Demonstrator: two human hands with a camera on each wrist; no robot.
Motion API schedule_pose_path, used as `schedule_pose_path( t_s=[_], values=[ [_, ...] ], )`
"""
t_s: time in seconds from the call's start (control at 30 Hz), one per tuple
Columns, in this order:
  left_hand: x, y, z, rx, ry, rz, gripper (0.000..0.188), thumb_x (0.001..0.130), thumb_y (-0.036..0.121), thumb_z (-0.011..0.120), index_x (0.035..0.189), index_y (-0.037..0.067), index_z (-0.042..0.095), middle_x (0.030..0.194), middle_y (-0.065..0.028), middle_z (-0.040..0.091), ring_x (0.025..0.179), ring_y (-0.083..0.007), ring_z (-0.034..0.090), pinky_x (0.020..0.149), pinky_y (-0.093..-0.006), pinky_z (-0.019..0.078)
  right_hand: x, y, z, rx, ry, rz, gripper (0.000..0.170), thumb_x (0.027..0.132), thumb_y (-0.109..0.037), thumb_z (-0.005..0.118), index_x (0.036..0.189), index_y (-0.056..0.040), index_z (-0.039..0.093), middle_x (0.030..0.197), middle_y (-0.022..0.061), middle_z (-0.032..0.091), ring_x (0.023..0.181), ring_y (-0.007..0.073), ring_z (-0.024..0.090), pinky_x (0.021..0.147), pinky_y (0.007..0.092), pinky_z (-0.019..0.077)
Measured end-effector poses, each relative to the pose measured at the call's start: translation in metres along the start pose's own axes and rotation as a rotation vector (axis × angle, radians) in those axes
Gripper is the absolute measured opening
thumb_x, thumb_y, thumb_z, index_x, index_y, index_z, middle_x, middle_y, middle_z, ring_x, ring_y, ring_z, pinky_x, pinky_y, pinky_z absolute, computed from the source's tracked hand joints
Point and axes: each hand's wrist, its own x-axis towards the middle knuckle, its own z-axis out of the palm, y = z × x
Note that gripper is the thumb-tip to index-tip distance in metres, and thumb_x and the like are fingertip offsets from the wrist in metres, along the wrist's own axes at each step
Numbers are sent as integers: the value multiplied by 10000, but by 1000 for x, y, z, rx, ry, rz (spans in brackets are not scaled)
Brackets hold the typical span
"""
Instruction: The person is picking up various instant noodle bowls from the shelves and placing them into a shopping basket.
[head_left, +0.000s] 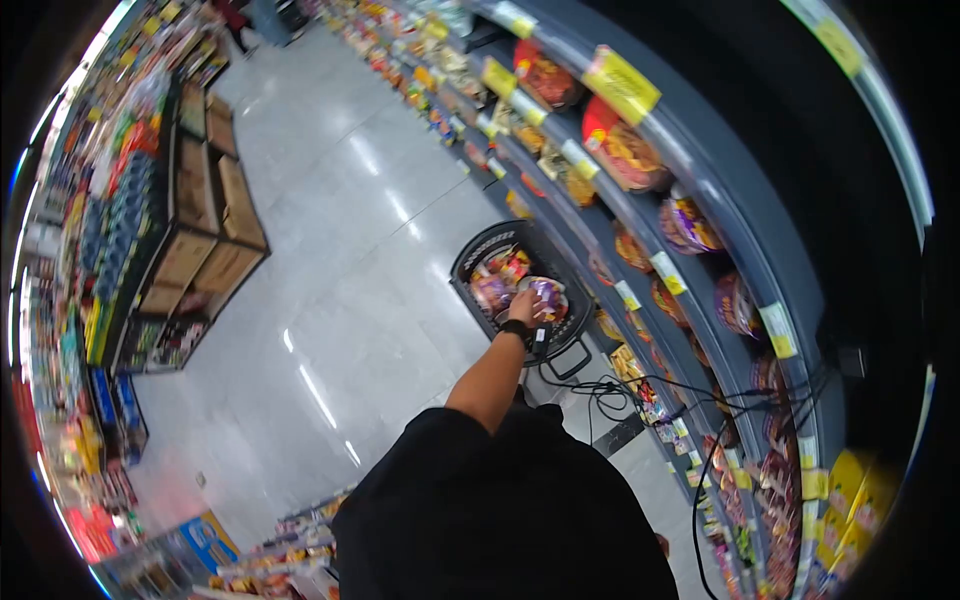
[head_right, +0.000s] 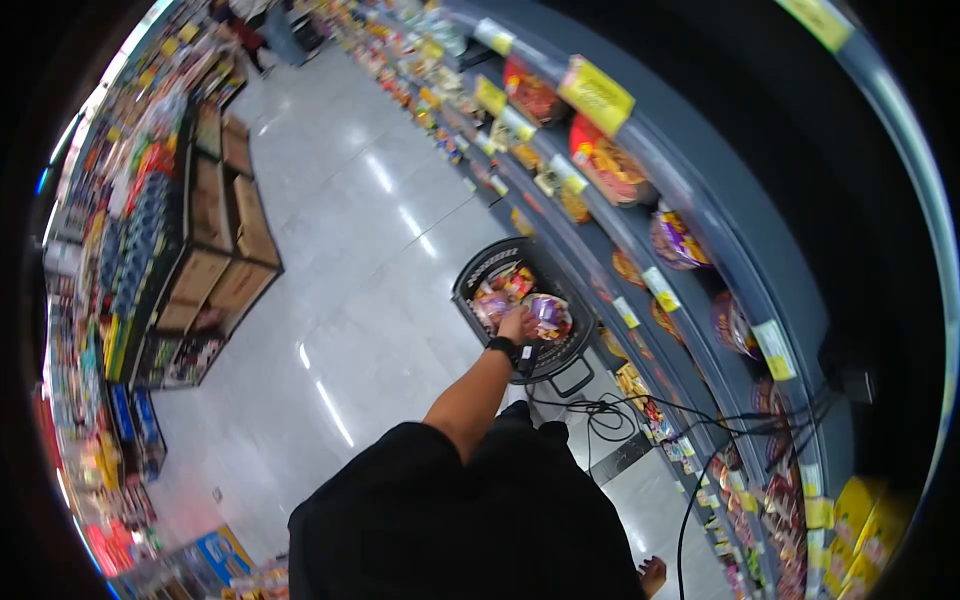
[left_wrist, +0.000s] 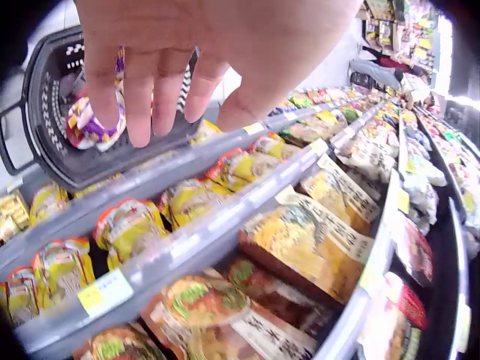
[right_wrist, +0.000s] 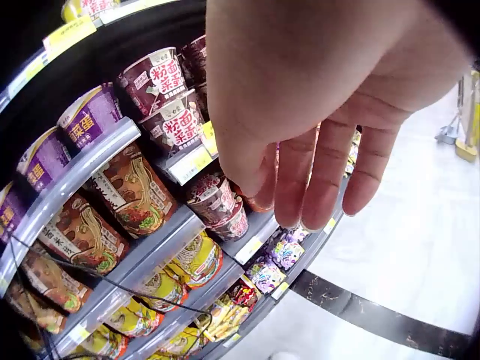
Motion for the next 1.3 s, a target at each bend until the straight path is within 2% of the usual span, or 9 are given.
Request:
schedule_pose_path(
  t_s=[0.4, 0.57, 0.6, 0.63, 0.67, 0.73, 0.9, 1.1, 1.3],
  values=[
    [-201, 96, 133, 460, -665, -2, 416, 923, 251, 491, 1300, 93, 416, 1201, -112, 545, 1097, -259, 552, 921, -352, 453, -91, -249, 144, 233, -30, -456, 239, 937, -198, 522, 997, 20, 602, 795, 74, 625, 686, 121, 581, 639, 242, 476],
    [-138, 45, 91, 1525, -1000, 22, 367, 867, 277, 574, 1184, 93, 554, 1205, -98, 561, 1068, -203, 576, 910, -328, 442, -39, -217, 184, 216, -237, -432, 205, 924, -194, 539, 952, -6, 613, 752, 38, 619, 683, 104, 580, 628, 241, 468],
    [-89, 20, 27, 1940, -1049, 765, 409, 877, 316, 564, 1221, 99, 534, 1259, -79, 528, 1098, -214, 549, 911, -361, 439, -25, -196, 187, 122, -302, -493, 175, 921, -180, 543, 926, -19, 612, 727, 22, 606, 662, 99, 569, 608, 241, 458],
    [-94, 20, 30, 1931, -972, 378, 491, 872, 396, 557, 1268, 112, 499, 1297, -64, 498, 1140, -202, 507, 916, -375, 436, -36, -208, 184, 106, -310, -486, 161, 926, -161, 524, 904, -24, 605, 702, 17, 588, 675, 96, 565, 605, 243, 452],
    [-66, -1, -36, 1658, -1140, 579, 563, 865, 472, 545, 1298, 118, 481, 1267, -62, 523, 1144, -195, 489, 897, -380, 443, 18, -115, 197, -92, -390, -450, 196, 938, -195, 508, 915, -39, 625, 749, 26, 614, 691, 101, 566, 613, 244, 455],
    [-102, 8, -53, 1611, -829, -3, 559, 869, 473, 540, 1297, 119, 484, 1266, -63, 523, 1138, -199, 492, 896, -380, 442, 127, 32, 187, -411, -412, -472, 334, 937, -356, 485, 1027, -93, 670, 977, 93, 669, 745, 201, 619, 693, 294, 489],
    [-205, -7, -62, 1232, -295, -565, 549, 877, 475, 526, 1295, 121, 493, 1265, -68, 523, 1123, -209, 499, 896, -380, 440, 196, -62, 206, -501, -623, -355, 335, 932, -360, 488, 1035, -96, 665, 980, 100, 665, 761, 220, 614, 706, 317, 483],
    [-171, -88, -84, 1221, -321, -53, 453, 871, 411, 530, 1141, 57, 612, 1049, -85, 643, 956, -204, 599, 829, -412, 471, 246, -134, 225, -561, -706, -453, 337, 925, -366, 491, 1045, -100, 659, 983, 108, 659, 780, 242, 608, 722, 345, 476],
    [-167, -126, -56, 1533, -413, -51, 493, 841, 476, 554, 1145, 93, 619, 1057, -70, 635, 978, -184, 573, 860, -353, 447, 250, -184, 242, -504, -772, -540, 340, 919, -371, 495, 1055, -103, 654, 987, 116, 654, 799, 264, 603, 738, 374, 470]
  ],
)
